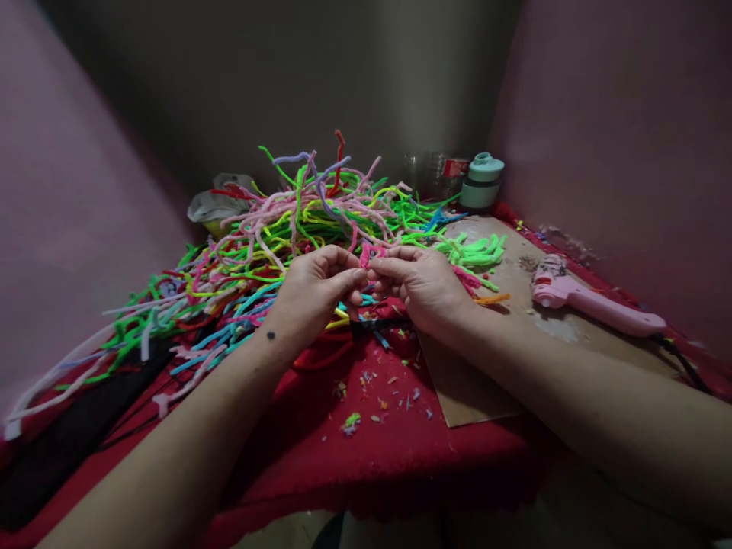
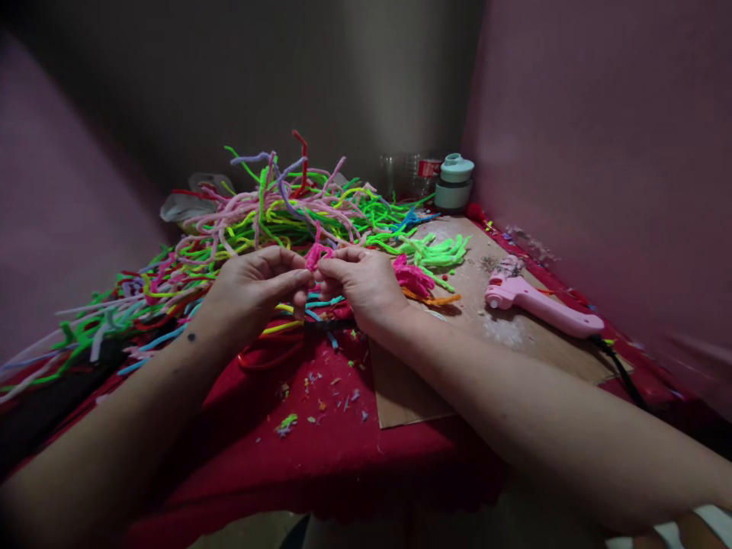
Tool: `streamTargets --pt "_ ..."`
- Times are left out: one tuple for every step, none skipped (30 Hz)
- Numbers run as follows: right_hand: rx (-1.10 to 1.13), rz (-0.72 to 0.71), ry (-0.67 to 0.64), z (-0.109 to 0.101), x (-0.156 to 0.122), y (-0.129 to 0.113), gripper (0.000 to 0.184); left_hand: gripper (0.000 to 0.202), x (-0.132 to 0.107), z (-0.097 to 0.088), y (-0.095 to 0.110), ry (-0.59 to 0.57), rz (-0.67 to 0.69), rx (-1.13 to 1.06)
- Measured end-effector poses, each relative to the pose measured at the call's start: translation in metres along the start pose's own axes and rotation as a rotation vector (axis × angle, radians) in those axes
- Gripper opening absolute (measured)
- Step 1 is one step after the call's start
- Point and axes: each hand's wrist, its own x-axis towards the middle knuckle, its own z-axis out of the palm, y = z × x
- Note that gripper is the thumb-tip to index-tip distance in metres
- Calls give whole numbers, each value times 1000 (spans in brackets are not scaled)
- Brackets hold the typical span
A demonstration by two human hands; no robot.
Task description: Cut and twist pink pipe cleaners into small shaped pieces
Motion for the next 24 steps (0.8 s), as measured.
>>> streamTargets --pt "8 18 -19 -1 0 0 11 15 0 0 -1 -5 -4 -36" --pt "15 32 -40 -1 1 1 11 17 0 -1 -1 -12 -11 -73" --pt "24 43 -58 -2 1 2 11 17 0 -1 -2 -18 -20 -109" --pt "35 50 -74 -3 1 2 11 17 1 -2 -3 -24 -30 -144" --pt "46 54 -85 -3 1 3 11 17 1 -2 -4 -33 -45 -178" --pt "56 55 -95 -3 2 4 11 17 1 -3 -5 -47 -62 -215" --pt "63 54 -104 -4 2 5 12 17 2 -4 -6 -64 -81 -253" --pt "66 49 -112 -4 2 6 12 17 3 -4 -8 -77 -101 -291" --pt "64 43 -114 -4 2 6 12 17 4 -5 -9 -89 -122 -325" --pt "57 36 -111 -4 2 7 12 18 5 -6 -10 -96 -144 -356" --pt "49 28 -105 -3 2 7 12 19 6 -6 -11 -99 -166 -383" --pt "42 24 -98 -3 3 7 13 19 7 -7 -13 -100 -186 -404" --pt "43 21 -94 -3 3 6 13 19 7 -7 -14 -104 -203 -418" --pt "58 24 -95 -2 3 6 13 19 8 -7 -15 -112 -215 -428" --pt "86 28 -100 -2 3 5 12 18 8 -7 -16 -120 -222 -436" --pt "120 37 -107 -1 4 4 11 18 8 -6 -17 -125 -219 -441" --pt "151 53 -117 -1 4 3 9 18 8 -5 -17 -126 -207 -438" --pt "170 74 -129 -1 4 2 8 18 7 -5 -16 -120 -191 -427" --pt "173 97 -145 -2 5 1 8 18 7 -4 -15 -112 -175 -408" --pt "162 115 -160 -2 5 1 9 17 6 -3 -14 -103 -161 -377" --pt "141 125 -174 -2 4 0 10 17 5 -3 -12 -96 -147 -333" --pt "117 132 -186 -3 4 0 11 17 4 -3 -11 -94 -132 -282" --pt "96 139 -195 -3 3 0 12 16 3 -4 -9 -101 -116 -229" --pt "79 144 -205 -3 3 -1 13 16 3 -5 -8 -120 -98 -183"
